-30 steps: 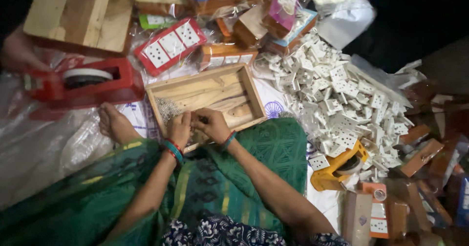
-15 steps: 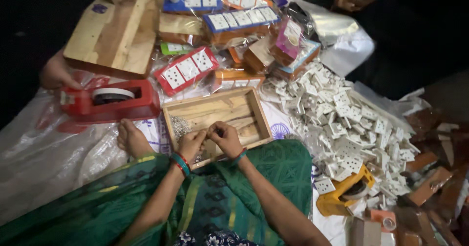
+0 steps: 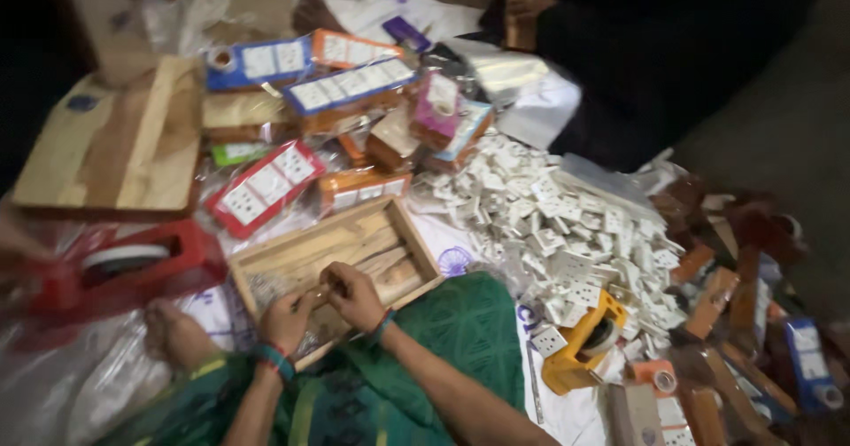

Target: The person sits on the floor and assembles small electrical components, likely socket parts, by hand. They pick up small metal pieces from a wooden tray and attach them to white plastic components, working continuously throughout the clip.

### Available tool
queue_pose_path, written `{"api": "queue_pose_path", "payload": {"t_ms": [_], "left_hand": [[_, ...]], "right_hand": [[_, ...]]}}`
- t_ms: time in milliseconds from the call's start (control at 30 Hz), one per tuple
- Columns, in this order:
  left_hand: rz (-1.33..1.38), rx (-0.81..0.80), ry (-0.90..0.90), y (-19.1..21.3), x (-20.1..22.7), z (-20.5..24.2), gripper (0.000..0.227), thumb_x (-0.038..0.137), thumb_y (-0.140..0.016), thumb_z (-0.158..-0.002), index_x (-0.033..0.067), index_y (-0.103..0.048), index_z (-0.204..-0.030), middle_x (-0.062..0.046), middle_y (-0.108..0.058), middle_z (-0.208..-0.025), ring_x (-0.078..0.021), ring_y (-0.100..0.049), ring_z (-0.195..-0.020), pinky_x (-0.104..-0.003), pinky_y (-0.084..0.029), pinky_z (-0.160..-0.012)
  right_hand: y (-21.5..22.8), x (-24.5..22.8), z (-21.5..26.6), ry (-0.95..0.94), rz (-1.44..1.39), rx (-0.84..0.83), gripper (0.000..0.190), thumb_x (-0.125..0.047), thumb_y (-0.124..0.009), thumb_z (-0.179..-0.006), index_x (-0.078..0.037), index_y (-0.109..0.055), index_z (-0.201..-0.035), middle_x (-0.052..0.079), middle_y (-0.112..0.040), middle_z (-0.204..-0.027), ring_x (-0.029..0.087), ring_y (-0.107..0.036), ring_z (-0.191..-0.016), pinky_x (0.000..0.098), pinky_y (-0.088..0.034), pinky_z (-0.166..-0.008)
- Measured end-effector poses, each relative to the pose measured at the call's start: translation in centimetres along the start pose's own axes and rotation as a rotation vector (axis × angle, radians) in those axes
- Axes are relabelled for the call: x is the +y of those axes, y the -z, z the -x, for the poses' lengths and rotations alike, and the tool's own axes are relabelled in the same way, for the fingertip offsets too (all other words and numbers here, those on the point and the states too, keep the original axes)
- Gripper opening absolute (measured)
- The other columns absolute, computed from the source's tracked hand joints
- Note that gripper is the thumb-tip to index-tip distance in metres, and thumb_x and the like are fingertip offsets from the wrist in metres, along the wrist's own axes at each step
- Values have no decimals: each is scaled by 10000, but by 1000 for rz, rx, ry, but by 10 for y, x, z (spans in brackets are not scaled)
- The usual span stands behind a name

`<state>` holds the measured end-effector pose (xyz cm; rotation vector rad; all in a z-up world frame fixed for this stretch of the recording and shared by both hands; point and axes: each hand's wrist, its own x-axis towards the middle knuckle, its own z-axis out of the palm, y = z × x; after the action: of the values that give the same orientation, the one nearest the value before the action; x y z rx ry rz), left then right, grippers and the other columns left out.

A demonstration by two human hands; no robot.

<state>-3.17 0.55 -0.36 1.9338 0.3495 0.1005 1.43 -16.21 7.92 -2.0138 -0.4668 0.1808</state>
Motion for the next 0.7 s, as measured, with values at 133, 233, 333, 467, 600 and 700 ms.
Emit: {"api": "queue_pose_path", "payload": {"t_ms": [133,233,333,467,600,700], "left_hand": [[-55,-71,110,5,10,11,413,460,-623,-932,102,-794,-1045,-173,-780,-895,-304,-766,-836,-402,-560,-756],[-97,-19,41,7,22,9,397,453,-622,-927,118,-806,-1035,-160,-773,-958,-324,-745,-903,-406,-557,-784],[-32,22,-63,11,28,17,380,442,-637,-917,132,-792,-1075,-147,-767,-1011,-323,-740,-933,-412,-561,-789],[14,72,-238,0,17,17,271,296,-630,-962,72,-754,-1051,-168,-750,-928,-290,-727,-785,-403,-551,-689],[105,102,-35,-13,-1,11,329,368,-656,-952,63,-771,-992,-155,-752,-910,-271,-738,-799,-393,-550,-716],[164,60,48,-6,5,14,354,413,-626,-959,106,-799,-985,-119,-785,-913,-231,-776,-844,-355,-578,-739]], "right_hand": [[0,-5,6,208,143,-41,271,-61,-666,-786,-25,-675,-1054,159,-643,-868,255,-631,-749,370,-510,-693],[1,3,4,235,116,-85,288,-73,-688,-779,-41,-678,-1065,137,-642,-862,202,-629,-719,347,-498,-667],[-2,18,2,130,-14,37,212,-94,-632,-837,-66,-675,-1043,95,-623,-831,162,-597,-728,320,-499,-656],[-12,42,0,128,-98,-203,374,-82,-687,-840,-24,-659,-1209,88,-729,-1073,144,-676,-955,325,-570,-854],[-6,48,-2,41,-124,-221,182,-70,-684,-955,-9,-680,-1127,45,-725,-941,100,-670,-888,273,-559,-793],[-5,25,-2,-32,-113,-241,135,-84,-697,-959,1,-694,-1063,22,-698,-872,68,-625,-813,244,-508,-702]]}}
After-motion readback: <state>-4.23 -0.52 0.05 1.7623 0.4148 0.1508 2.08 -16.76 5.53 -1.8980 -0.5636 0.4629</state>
